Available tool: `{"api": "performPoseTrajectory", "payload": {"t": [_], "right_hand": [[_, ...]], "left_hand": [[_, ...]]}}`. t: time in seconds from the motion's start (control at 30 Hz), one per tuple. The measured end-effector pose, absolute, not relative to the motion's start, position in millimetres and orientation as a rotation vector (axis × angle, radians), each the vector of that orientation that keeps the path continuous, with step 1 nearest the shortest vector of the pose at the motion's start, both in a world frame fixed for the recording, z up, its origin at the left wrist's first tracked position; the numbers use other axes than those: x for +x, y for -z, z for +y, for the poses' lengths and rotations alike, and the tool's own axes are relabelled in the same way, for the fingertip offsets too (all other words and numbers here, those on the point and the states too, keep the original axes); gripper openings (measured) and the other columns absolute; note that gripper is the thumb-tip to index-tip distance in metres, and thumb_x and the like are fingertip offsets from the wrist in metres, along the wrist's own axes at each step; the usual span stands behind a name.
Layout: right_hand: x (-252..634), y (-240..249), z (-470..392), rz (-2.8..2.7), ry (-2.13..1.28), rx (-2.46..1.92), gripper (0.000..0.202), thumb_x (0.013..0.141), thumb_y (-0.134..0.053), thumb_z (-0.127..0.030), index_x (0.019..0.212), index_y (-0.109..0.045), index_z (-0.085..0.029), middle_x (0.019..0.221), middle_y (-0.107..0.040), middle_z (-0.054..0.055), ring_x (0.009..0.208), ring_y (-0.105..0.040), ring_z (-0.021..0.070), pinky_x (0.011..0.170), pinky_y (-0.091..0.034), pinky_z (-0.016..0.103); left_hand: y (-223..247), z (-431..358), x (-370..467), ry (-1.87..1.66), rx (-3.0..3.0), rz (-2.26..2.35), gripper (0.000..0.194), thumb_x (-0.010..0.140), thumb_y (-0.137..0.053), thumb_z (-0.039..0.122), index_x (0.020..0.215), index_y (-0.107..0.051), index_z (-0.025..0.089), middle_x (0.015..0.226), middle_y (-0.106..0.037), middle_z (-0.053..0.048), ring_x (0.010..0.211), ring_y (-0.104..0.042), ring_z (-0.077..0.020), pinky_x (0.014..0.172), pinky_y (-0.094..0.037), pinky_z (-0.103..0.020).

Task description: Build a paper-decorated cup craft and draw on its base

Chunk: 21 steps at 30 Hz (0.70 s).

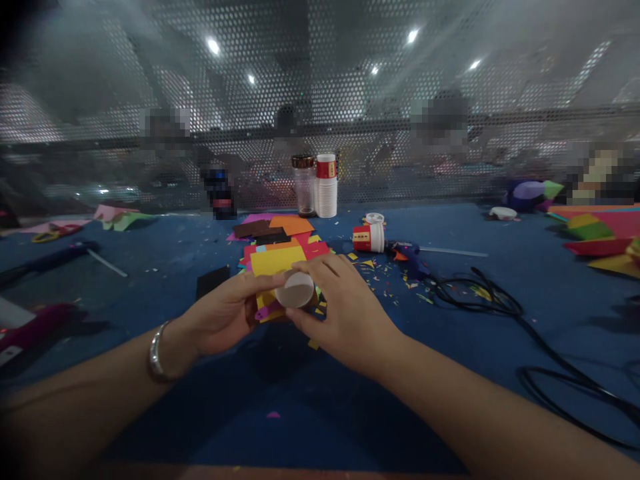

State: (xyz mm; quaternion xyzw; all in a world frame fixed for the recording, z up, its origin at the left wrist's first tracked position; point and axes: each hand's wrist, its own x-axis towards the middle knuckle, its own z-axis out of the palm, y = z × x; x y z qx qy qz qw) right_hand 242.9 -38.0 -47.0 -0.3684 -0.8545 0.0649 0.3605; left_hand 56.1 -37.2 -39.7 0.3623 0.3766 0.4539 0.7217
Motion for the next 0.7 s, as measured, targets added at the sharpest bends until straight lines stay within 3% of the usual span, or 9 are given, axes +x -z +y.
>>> {"api": "performPoseTrajectory", "payload": {"t": [0.3, 0.5, 0.7], "right_hand": [[243.0, 43.6, -38.2, -2.236, -0.243, -0.965, 0.035, 0.086, -0.066, -0.032, 0.119, -0.060, -0.021, 0.115, -0.068, 0.010, 0.110, -0.061, 0.0277, 0.094, -0.050, 0.047], [243.1, 43.6, -36.4, -2.273, -0.301, -0.969, 0.036, 0.087, -0.067, -0.031, 0.120, -0.062, -0.018, 0.114, -0.068, 0.011, 0.108, -0.061, 0.0256, 0.094, -0.050, 0.044], [244.3, 42.3, -35.2, -2.287, -0.321, -0.959, 0.037, 0.087, -0.067, -0.031, 0.121, -0.062, -0.017, 0.115, -0.069, 0.011, 0.108, -0.062, 0.0256, 0.095, -0.050, 0.044]], "left_hand": [[41.0, -38.1, 54.7, -0.979, 0.880, 0.891, 0.013, 0.069, -0.080, 0.015, 0.081, -0.076, 0.013, 0.080, -0.072, -0.007, 0.067, -0.063, -0.0147, 0.059, -0.054, -0.024], [44.7, -35.8, 50.5, -0.956, 0.923, 0.914, 0.026, 0.066, -0.085, 0.023, 0.090, -0.076, 0.015, 0.083, -0.071, -0.005, 0.065, -0.062, -0.0133, 0.054, -0.053, -0.023], [45.4, -33.2, 49.7, -0.918, 0.923, 0.890, 0.026, 0.065, -0.086, 0.023, 0.087, -0.075, 0.014, 0.075, -0.070, -0.003, 0.061, -0.061, -0.0114, 0.052, -0.051, -0.021]]}}
